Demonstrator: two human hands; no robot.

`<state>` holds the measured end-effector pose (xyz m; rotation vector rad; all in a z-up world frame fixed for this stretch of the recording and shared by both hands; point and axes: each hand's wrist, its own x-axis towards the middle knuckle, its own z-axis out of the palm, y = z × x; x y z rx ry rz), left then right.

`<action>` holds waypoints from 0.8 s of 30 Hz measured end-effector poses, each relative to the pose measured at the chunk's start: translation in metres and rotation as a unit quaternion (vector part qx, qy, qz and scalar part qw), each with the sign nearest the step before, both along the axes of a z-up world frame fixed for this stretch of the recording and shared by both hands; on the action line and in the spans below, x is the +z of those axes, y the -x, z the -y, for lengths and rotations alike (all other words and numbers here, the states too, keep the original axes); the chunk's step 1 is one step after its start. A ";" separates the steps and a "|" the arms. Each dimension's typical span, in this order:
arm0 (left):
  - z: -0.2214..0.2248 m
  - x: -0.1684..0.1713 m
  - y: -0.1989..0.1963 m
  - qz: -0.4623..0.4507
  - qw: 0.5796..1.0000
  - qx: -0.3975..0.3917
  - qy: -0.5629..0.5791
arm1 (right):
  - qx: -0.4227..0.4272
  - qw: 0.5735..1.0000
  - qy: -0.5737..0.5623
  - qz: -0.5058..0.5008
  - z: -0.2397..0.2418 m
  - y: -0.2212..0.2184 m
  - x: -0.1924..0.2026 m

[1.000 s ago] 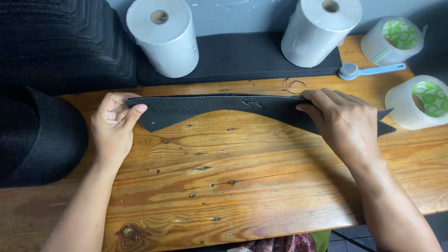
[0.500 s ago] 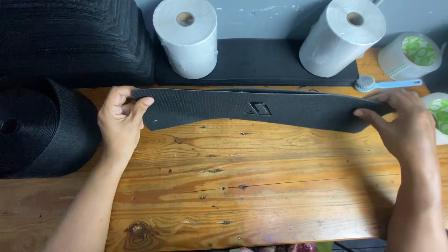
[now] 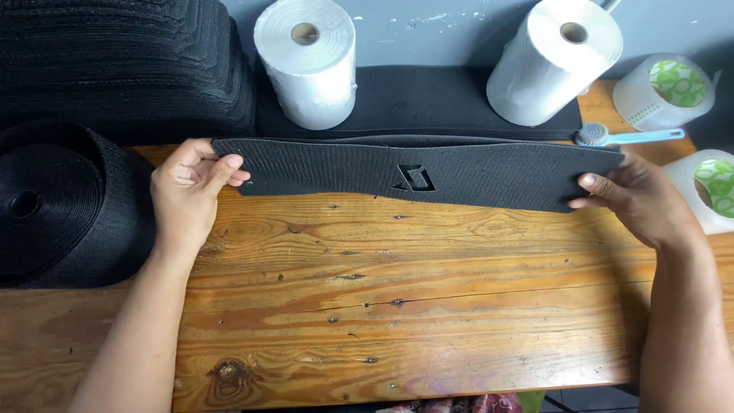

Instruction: Trimming and shaping a black foam piece using scissors on a workbench.

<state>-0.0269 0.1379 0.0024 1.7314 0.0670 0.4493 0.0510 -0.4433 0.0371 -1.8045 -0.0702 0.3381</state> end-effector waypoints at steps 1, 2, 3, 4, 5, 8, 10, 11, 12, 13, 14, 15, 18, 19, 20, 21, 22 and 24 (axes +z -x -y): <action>-0.001 -0.001 0.000 -0.001 1.000 0.000 0.001 | 0.000 1.000 0.001 -0.001 0.005 -0.001 -0.003; -0.002 -0.002 0.000 -0.005 1.000 -0.002 0.022 | 0.008 1.000 0.008 0.017 0.009 -0.002 -0.006; -0.004 -0.003 0.000 -0.010 0.999 -0.002 0.043 | 0.017 0.999 0.016 0.034 0.013 -0.004 -0.009; -0.004 -0.001 0.000 -0.011 0.999 -0.001 0.044 | 0.019 0.999 0.016 0.033 0.020 -0.005 -0.013; -0.004 0.000 0.001 -0.016 0.999 -0.007 0.032 | 0.015 0.999 0.003 0.040 0.027 -0.005 -0.018; -0.008 -0.001 0.001 -0.026 0.999 -0.016 0.023 | 0.025 0.998 -0.015 0.055 0.035 -0.007 -0.023; -0.008 0.001 0.000 -0.034 0.999 -0.024 0.027 | 0.033 0.997 -0.018 0.061 0.037 -0.006 -0.021; -0.008 0.003 0.001 -0.039 0.998 -0.032 0.026 | 0.045 0.997 -0.011 0.062 0.037 -0.005 -0.019; -0.008 0.005 0.002 -0.045 0.998 -0.041 0.024 | 0.056 0.996 -0.003 0.063 0.037 -0.005 -0.017; -0.008 0.007 0.003 -0.046 0.998 -0.041 0.024 | 0.057 0.996 -0.003 0.062 0.038 -0.004 -0.017; -0.008 0.008 0.003 -0.047 0.997 -0.049 0.022 | 0.059 0.996 -0.003 0.069 0.039 -0.002 -0.017; -0.009 0.010 0.003 -0.048 0.997 -0.057 0.021 | 0.061 0.995 -0.002 0.077 0.039 -0.002 -0.017; -0.014 -0.001 0.001 -0.028 0.997 -0.045 0.050 | 0.052 0.996 -0.046 0.061 0.042 -0.005 -0.025; -0.014 0.000 0.002 -0.029 0.997 -0.045 0.050 | 0.052 0.996 -0.046 0.060 0.043 -0.005 -0.026; -0.014 0.000 0.002 -0.031 0.998 -0.042 0.047 | 0.039 0.997 -0.045 0.052 0.044 -0.006 -0.026; -0.014 0.001 0.002 -0.032 0.998 -0.040 0.044 | 0.026 0.998 -0.044 0.044 0.044 -0.007 -0.027; -0.015 0.001 0.001 -0.033 0.998 -0.040 0.044 | 0.026 0.998 -0.044 0.043 0.045 -0.008 -0.029; -0.016 -0.001 0.001 -0.040 0.998 -0.035 0.029 | 0.001 0.999 -0.034 0.041 0.047 -0.010 -0.034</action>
